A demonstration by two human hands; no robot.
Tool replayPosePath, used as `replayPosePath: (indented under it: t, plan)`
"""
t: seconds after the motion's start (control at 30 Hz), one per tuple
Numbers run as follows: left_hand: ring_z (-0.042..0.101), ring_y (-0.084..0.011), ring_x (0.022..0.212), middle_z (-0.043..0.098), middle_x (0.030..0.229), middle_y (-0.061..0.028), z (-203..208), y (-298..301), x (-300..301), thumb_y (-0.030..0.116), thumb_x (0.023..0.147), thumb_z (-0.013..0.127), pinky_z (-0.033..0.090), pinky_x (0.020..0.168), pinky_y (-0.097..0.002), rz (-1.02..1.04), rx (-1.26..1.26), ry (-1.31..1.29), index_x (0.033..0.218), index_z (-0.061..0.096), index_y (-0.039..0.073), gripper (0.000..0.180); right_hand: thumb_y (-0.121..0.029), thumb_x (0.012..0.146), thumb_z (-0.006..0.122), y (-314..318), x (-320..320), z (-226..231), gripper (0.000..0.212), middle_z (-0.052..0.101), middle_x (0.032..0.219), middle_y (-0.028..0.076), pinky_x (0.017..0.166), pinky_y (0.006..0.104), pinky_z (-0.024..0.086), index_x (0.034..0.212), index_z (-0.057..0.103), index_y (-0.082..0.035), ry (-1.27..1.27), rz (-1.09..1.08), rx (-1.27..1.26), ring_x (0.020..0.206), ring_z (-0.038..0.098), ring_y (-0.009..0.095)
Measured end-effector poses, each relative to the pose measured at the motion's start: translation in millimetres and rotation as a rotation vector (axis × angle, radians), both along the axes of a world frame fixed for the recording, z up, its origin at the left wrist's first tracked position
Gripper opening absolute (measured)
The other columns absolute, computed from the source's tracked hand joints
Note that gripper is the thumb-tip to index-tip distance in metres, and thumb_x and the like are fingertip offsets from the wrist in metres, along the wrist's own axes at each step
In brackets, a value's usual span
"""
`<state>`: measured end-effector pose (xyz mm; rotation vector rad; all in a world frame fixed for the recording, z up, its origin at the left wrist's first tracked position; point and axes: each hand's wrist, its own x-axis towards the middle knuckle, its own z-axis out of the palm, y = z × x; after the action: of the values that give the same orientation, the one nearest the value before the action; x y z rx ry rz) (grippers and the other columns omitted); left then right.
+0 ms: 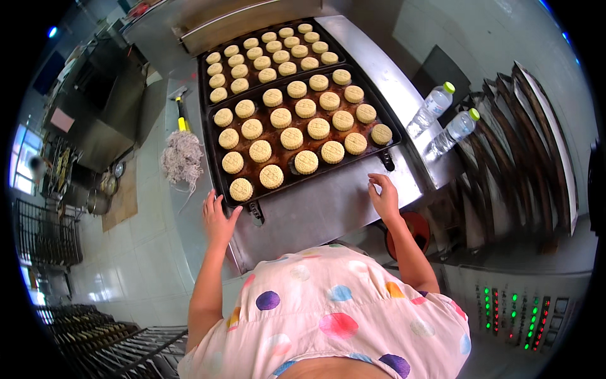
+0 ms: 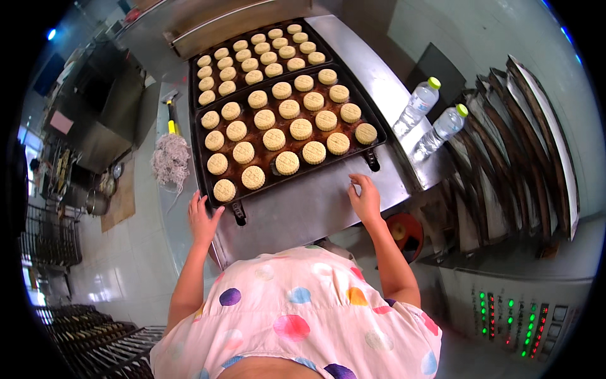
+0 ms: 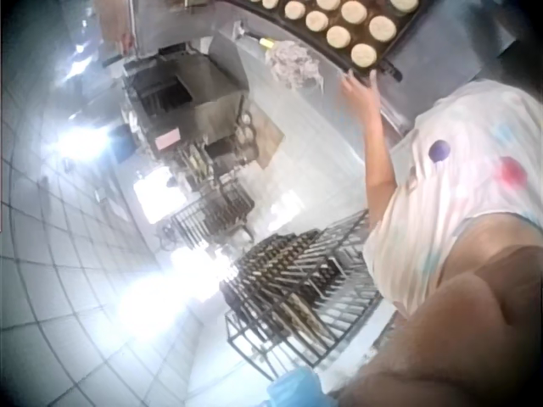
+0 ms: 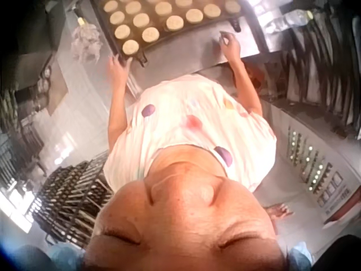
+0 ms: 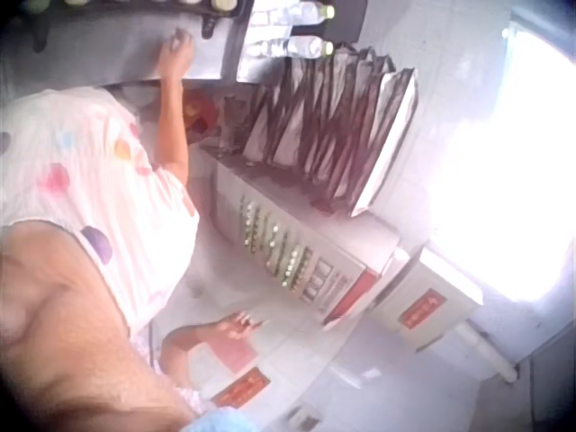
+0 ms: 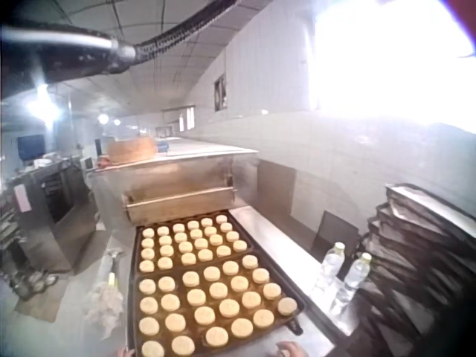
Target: The person operates an industrial oven using a control panel and moves trays of mooncakes from a rack to the oven conveyor while rearranging the mooncakes by hand.
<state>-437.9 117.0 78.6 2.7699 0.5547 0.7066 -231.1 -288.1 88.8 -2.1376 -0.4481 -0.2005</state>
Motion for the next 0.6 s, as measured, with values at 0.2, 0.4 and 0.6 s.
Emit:
replayPosePath:
  t: [0.2, 0.4, 0.6]
  plan:
    - [0.037, -0.0353, 0.124, 0.040, 0.135, -0.0150, 1, 0, 8, 0.043, 0.074, 0.071, 0.028, 0.106, -0.0463, 0.027, -0.016, -0.008, 0.112, 0.055, -0.002, 0.061, -0.007, 0.086, 0.055, 4, 21, -34, 0.031, 0.063, 0.108, 0.015, 0.080, 0.0303, 0.049, 0.116, 0.055, 0.004, 0.300, 0.049, 0.272, 0.092, 0.065, 0.023]
    - [0.038, -0.0335, 0.124, 0.041, 0.135, -0.0154, 0, 0, 7, 0.043, 0.071, 0.073, 0.028, 0.107, -0.0463, 0.041, 0.010, -0.013, 0.110, 0.055, -0.003, 0.062, -0.012, 0.087, 0.055, 35, 54, -5, 0.042, 0.062, 0.106, 0.019, 0.079, 0.0320, 0.052, 0.120, 0.045, 0.011, 0.757, -0.039, 0.757, 0.089, 0.066, 0.026]
    - [0.039, -0.0335, 0.124, 0.042, 0.133, -0.0170, -3, -1, 9, 0.042, 0.072, 0.072, 0.028, 0.107, -0.0465, 0.041, 0.025, -0.036, 0.110, 0.054, -0.004, 0.062, -0.015, 0.087, 0.053, 34, 71, -5, 0.020, 0.063, 0.094, 0.014, 0.079, 0.0353, 0.054, 0.094, 0.055, 0.004, 0.845, -0.035, 0.819, 0.091, 0.066, 0.028]
